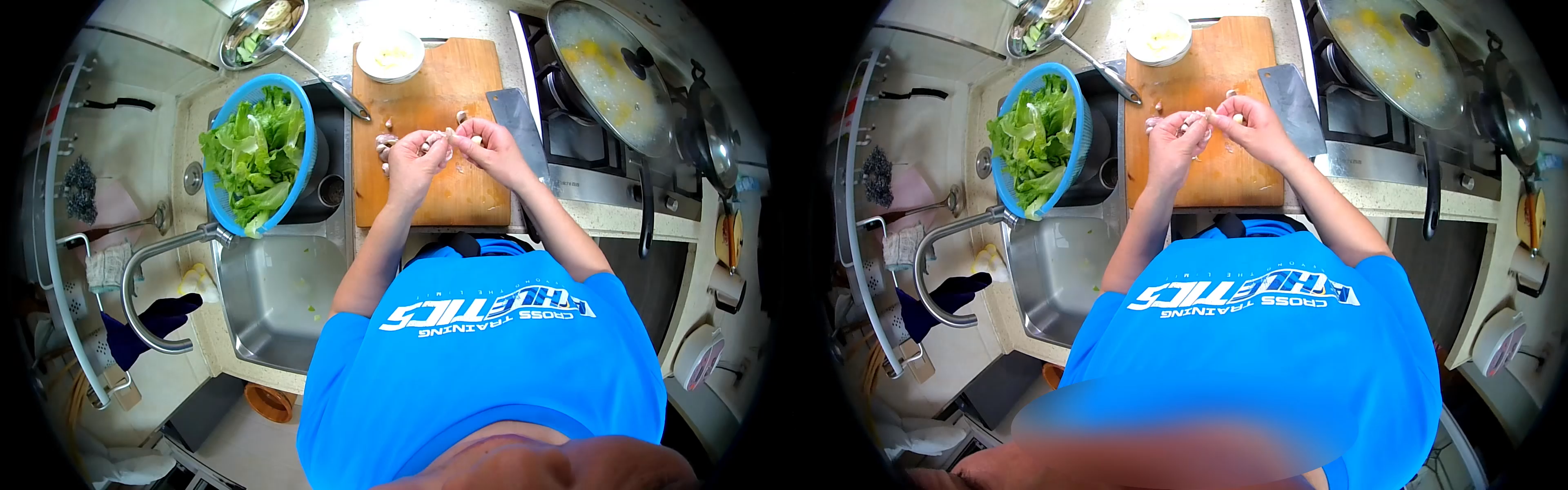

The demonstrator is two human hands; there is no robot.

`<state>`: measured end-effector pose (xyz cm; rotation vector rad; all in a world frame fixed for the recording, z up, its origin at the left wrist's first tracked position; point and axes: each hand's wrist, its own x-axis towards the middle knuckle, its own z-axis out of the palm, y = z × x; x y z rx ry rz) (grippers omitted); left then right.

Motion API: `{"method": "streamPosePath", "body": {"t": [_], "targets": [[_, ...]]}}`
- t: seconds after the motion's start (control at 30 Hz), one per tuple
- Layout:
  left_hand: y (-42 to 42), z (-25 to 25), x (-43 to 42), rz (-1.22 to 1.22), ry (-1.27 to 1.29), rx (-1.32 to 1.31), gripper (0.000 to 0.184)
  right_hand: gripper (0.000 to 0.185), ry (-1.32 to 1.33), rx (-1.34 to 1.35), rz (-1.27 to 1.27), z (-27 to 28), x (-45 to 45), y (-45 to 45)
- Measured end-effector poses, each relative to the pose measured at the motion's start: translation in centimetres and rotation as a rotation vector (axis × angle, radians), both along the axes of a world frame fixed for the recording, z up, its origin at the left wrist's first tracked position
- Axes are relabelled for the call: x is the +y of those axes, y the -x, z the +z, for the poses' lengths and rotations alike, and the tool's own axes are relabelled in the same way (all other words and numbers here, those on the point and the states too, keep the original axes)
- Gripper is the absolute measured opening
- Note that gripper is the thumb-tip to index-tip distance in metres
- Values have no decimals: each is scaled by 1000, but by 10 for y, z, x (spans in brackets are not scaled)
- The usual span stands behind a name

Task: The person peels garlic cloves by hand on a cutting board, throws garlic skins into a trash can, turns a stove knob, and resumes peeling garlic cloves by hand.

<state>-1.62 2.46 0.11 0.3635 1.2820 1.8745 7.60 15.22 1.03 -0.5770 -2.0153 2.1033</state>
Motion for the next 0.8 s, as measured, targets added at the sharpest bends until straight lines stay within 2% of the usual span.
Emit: {"method": "streamPosePath", "body": {"t": [0.03,0.1,0.2,0.43,0.6,0.8], "targets": [[-1,1,0,17,21,2,7,16,0,0,0,-3,0,0],[-2,1,0,27,25,-3,6,14,-257,146,-21,-6,-2,1],[-1,-2,0,28,10,-27,6,16,-362,63,5,6,-2,-4],[6,6,-4,-74,-86,-159,10,21,-282,-5,71,9,2,-4],[10,-1,-5,-107,-103,-99,13,19,-191,10,109,11,0,-5],[8,-2,-6,-59,-83,-53,16,16,-325,-36,137,16,-2,-6]]}}
